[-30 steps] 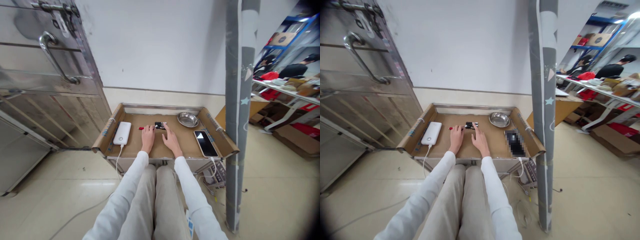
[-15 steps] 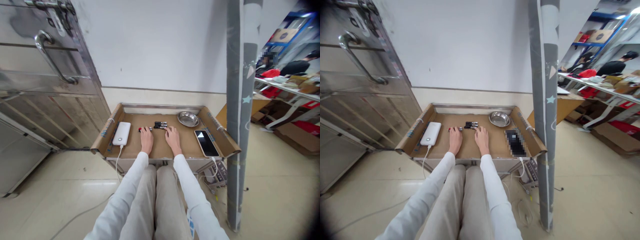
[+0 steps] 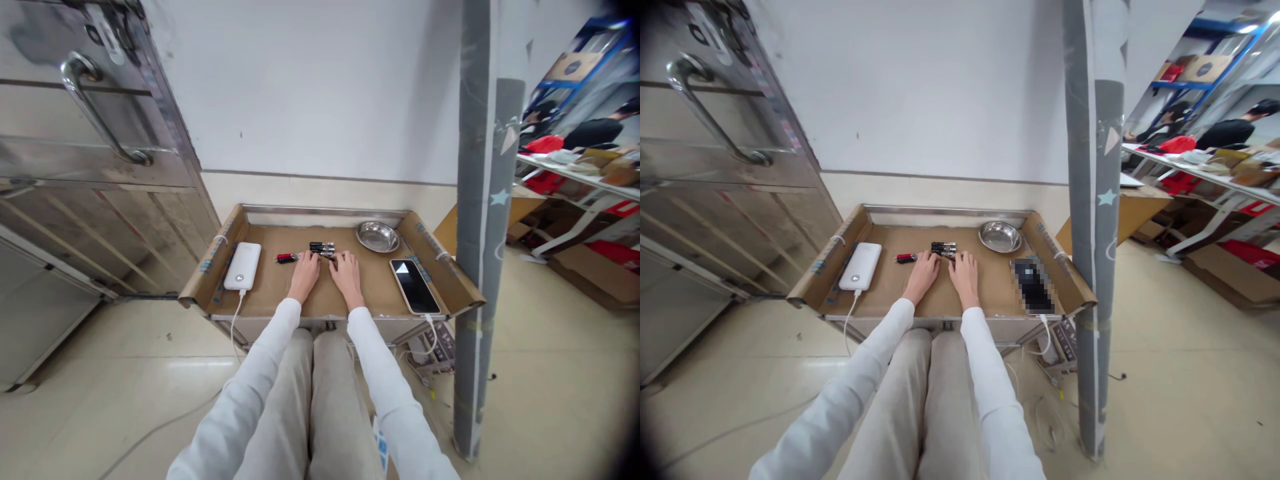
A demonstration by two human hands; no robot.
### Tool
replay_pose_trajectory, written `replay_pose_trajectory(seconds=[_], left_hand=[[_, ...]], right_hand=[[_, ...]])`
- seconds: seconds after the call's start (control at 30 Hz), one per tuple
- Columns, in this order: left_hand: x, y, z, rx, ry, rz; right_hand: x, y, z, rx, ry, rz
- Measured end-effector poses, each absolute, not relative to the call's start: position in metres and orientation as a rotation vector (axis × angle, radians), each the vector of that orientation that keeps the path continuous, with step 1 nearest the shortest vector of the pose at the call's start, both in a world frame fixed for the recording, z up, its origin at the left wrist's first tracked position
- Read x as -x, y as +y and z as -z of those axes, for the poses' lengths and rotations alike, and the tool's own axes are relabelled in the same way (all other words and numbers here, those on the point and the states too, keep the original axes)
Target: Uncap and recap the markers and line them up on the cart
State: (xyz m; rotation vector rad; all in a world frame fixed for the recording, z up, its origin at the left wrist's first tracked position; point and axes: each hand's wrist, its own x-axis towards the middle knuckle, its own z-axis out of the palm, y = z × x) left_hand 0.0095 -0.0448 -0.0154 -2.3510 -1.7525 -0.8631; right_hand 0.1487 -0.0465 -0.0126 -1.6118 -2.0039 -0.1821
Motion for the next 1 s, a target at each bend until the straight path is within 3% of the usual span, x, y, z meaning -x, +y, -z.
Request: replay_pose_trajectory(seconds=[0.83, 1.0], left_hand=[[-0.0072, -0.0453, 0.0128, 2.653, -1.666, 1.145], [-0.0074, -0.0441, 0.0116, 2.543, -1.632, 1.064]], right_hand=[[-0.1533, -0.0462, 0.0134, 1.437, -2.168, 0.067], [-0.1536, -0.0472, 0.0134, 1.484, -2.069, 0.11]])
